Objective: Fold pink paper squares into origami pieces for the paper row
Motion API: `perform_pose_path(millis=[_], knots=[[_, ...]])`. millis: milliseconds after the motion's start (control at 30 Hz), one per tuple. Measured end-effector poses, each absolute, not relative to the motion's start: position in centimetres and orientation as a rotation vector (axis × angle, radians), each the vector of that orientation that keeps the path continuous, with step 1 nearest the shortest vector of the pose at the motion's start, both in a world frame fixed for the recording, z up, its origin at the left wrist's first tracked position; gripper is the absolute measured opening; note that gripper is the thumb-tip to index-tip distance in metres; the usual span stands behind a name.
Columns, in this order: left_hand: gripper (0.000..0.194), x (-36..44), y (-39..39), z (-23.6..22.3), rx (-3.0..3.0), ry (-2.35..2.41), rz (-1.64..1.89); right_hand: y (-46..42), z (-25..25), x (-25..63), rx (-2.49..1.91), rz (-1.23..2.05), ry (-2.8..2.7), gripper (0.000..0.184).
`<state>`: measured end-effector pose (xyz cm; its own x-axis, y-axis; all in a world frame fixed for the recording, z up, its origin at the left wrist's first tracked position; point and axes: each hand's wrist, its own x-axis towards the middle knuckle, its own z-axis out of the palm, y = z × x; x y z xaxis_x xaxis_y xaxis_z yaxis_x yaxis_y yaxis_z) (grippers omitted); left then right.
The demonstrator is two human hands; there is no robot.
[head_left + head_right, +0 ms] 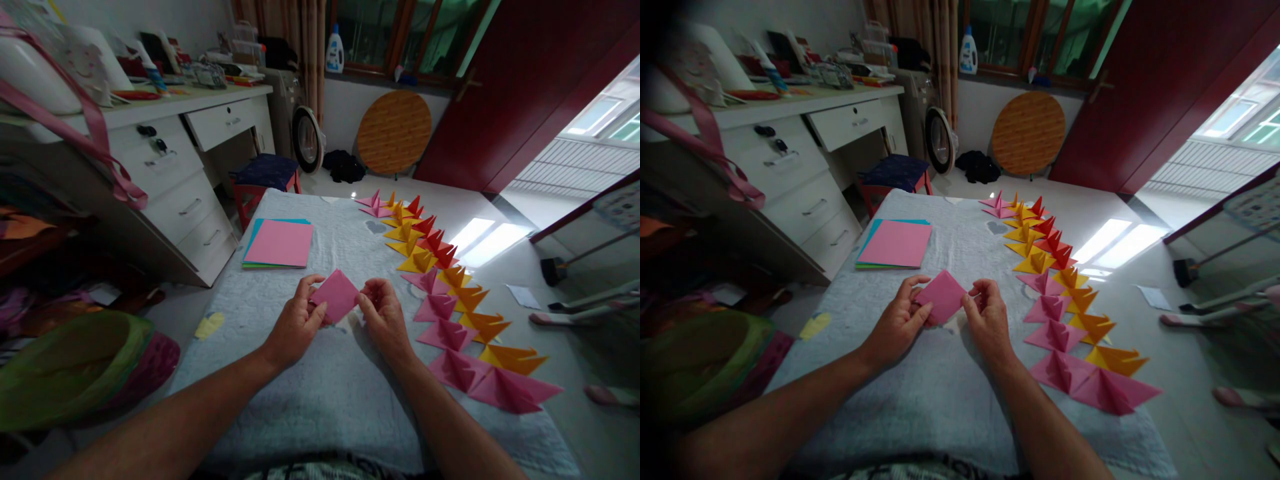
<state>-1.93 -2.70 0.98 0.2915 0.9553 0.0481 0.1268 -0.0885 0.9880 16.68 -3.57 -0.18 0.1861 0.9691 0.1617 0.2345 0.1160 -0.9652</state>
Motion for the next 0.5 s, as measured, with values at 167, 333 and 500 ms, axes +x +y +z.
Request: perform_pose_path(millis=[167,333,500], knots=[[0.036,-1.93,-2.66,0.89,1.515,1.029,0.933,-3.60,-0.28,16.58,-1.319,0.828,-1.343,0.010],[0.038,-2.18,-2.61,1.04,1.629,1.092,0.932,-3.70,0.16,16.43,-1.276,0.835,-1.408,0.008],[0.043,-2.31,-2.51,0.95,1.648,1.071,0.938,-3.79,0.50,16.50,-1.254,0.777,-1.476,0.009]])
